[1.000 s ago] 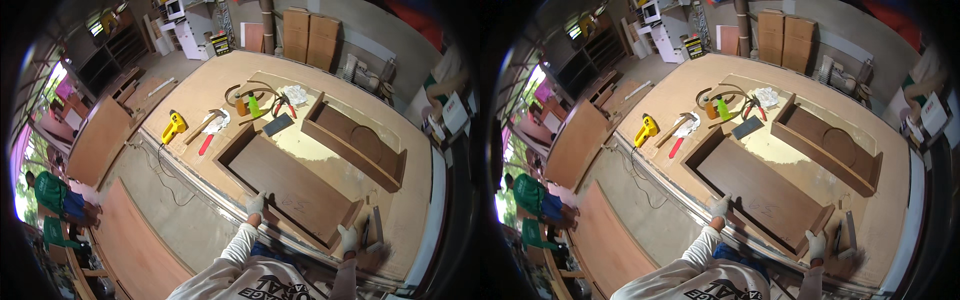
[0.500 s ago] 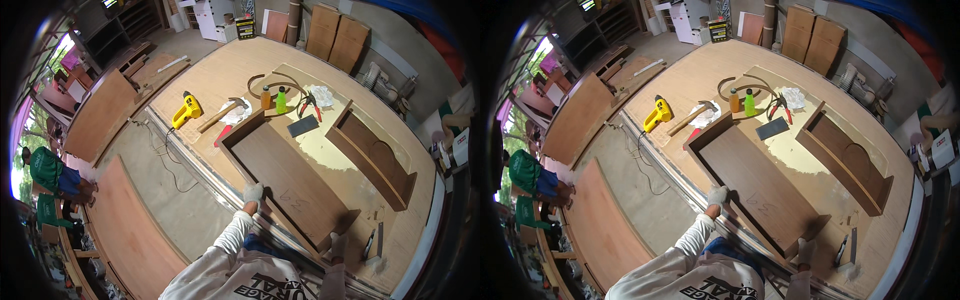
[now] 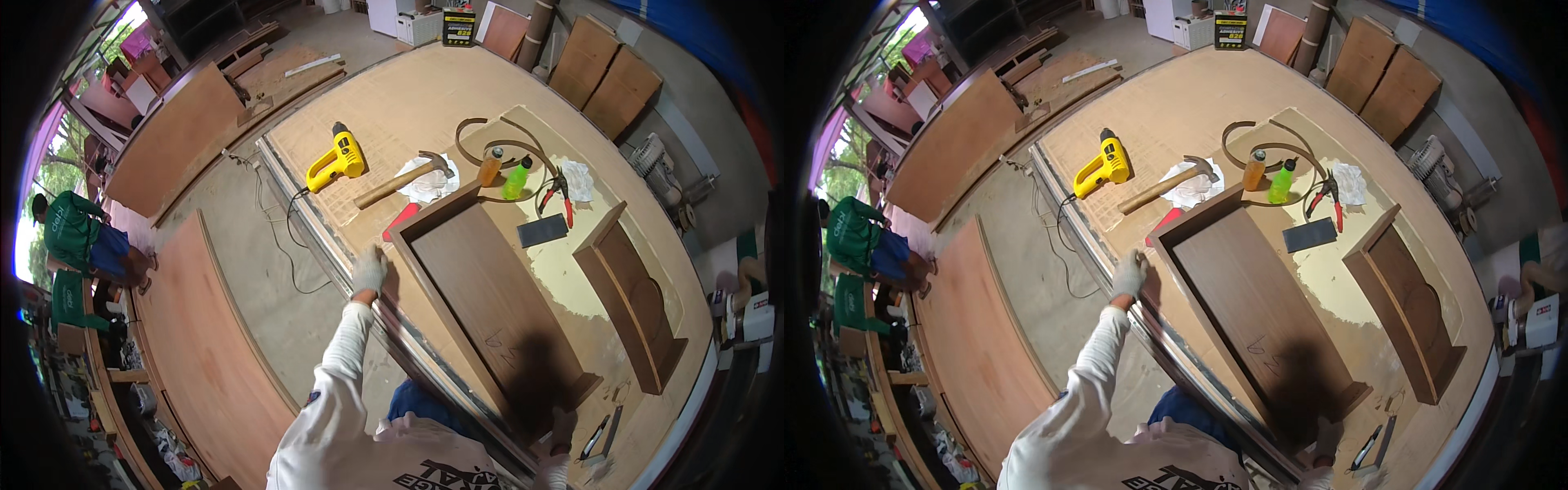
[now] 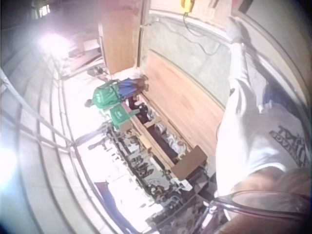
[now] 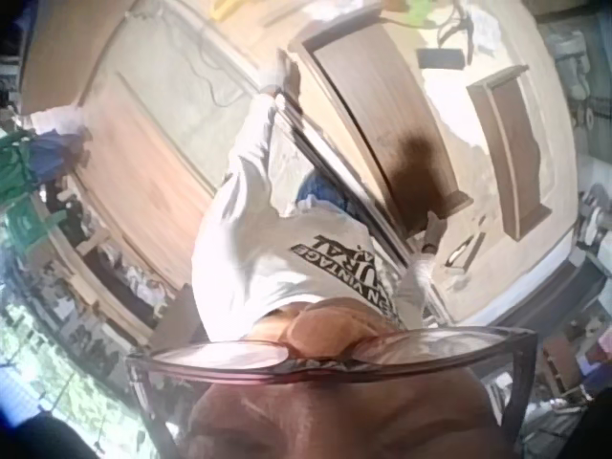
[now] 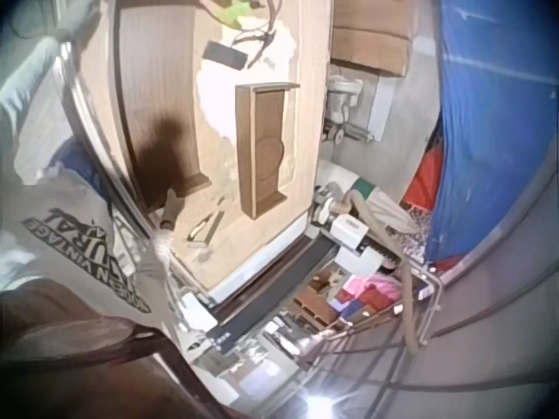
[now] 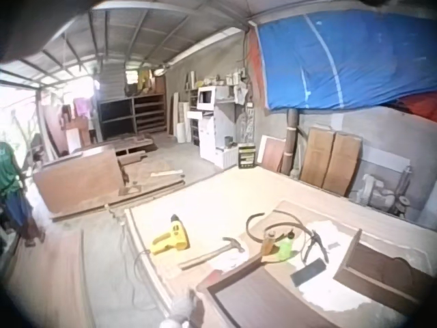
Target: The person assembles wooden components by applying glue to the edges and using a hammer to tap the pieces into place. They then use a red marking tool to label or mark the wood, and use a square ruler to check the alignment of the assembled parts.
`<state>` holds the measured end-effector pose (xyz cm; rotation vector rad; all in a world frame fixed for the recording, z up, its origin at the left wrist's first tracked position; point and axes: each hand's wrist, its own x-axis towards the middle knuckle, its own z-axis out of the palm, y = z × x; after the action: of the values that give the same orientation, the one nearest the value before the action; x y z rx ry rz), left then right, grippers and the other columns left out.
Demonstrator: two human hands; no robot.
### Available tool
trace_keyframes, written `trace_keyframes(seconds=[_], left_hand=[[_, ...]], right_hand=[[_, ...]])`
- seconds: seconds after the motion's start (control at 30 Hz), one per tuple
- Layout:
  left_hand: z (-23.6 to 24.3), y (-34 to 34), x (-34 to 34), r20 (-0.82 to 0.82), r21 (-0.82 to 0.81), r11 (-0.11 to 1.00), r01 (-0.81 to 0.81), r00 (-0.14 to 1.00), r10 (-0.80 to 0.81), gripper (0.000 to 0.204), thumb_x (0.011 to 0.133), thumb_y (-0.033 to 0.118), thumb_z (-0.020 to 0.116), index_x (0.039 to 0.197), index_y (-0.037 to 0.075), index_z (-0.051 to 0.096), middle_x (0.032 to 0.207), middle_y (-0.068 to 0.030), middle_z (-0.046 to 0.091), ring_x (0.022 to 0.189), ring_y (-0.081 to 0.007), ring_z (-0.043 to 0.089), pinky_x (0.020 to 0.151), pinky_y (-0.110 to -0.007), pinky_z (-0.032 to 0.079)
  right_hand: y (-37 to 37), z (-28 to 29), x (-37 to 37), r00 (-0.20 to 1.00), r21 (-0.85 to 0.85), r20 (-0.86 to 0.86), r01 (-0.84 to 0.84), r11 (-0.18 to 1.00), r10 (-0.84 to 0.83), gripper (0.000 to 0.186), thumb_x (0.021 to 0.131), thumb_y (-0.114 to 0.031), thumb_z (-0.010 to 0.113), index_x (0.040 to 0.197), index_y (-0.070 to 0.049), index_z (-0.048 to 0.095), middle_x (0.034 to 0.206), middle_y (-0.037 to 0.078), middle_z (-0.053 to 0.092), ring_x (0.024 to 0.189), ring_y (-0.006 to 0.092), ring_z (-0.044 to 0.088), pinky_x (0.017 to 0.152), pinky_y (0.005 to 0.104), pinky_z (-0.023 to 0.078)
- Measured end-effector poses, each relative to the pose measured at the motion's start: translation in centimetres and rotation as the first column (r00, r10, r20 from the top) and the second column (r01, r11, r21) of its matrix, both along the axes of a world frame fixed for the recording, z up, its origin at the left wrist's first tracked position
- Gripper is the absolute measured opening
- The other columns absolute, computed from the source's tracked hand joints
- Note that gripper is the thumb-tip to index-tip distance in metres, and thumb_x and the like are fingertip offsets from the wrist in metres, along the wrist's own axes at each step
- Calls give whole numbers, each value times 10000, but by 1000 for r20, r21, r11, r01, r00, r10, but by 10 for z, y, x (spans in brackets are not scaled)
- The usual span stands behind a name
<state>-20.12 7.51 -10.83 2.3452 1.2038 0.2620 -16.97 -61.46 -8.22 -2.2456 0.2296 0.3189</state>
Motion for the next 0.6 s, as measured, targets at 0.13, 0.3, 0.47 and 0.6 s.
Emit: trace_keyframes(seconds=[0.13, 0.3, 0.47, 0.6], left_hand=[[-7, 45, 35, -73, 207, 946, 249, 968, -239, 420, 898, 257, 637, 1271, 83, 552, 1157, -207, 647, 1084, -411, 627, 934, -500, 508], [-12, 73, 50, -75, 209, 899, 385, 923, -378, 345, 881, 207, 612, 1205, 90, 610, 1151, -192, 657, 1092, -404, 627, 929, -503, 514], [-18, 76, 72, -290, 227, 901, 369, 909, -299, 205, 891, 153, 598, 1014, 65, 735, 1130, -167, 688, 1086, -339, 666, 858, -484, 558], [-26, 86, 96, -345, 138, 957, 256, 918, -195, 219, 876, 200, 642, 981, 77, 790, 1116, -178, 711, 1023, -380, 713, 845, -501, 572]], right_hand=[[-14, -8, 2, 1000, -159, -2, 14, 987, -14, 225, 792, -131, 725, 835, 82, 670, 720, 110, 671, 653, 198, 628, 582, 399, 481], [-28, -17, 15, 996, -204, -84, 9, 979, -27, 206, 811, -135, 728, 758, 47, 647, 669, 82, 629, 543, 174, 583, 478, 371, 423], [-23, 3, 21, 993, -103, -103, 48, 994, -59, 212, 842, -148, 733, 952, 14, 652, 709, 60, 638, 516, 170, 547, 473, 346, 422], [-13, 19, 15, 965, -54, -216, 141, 988, -150, 312, 878, -106, 743, 1142, 48, 682, 971, 83, 735, 846, 209, 657, 774, 346, 522]])
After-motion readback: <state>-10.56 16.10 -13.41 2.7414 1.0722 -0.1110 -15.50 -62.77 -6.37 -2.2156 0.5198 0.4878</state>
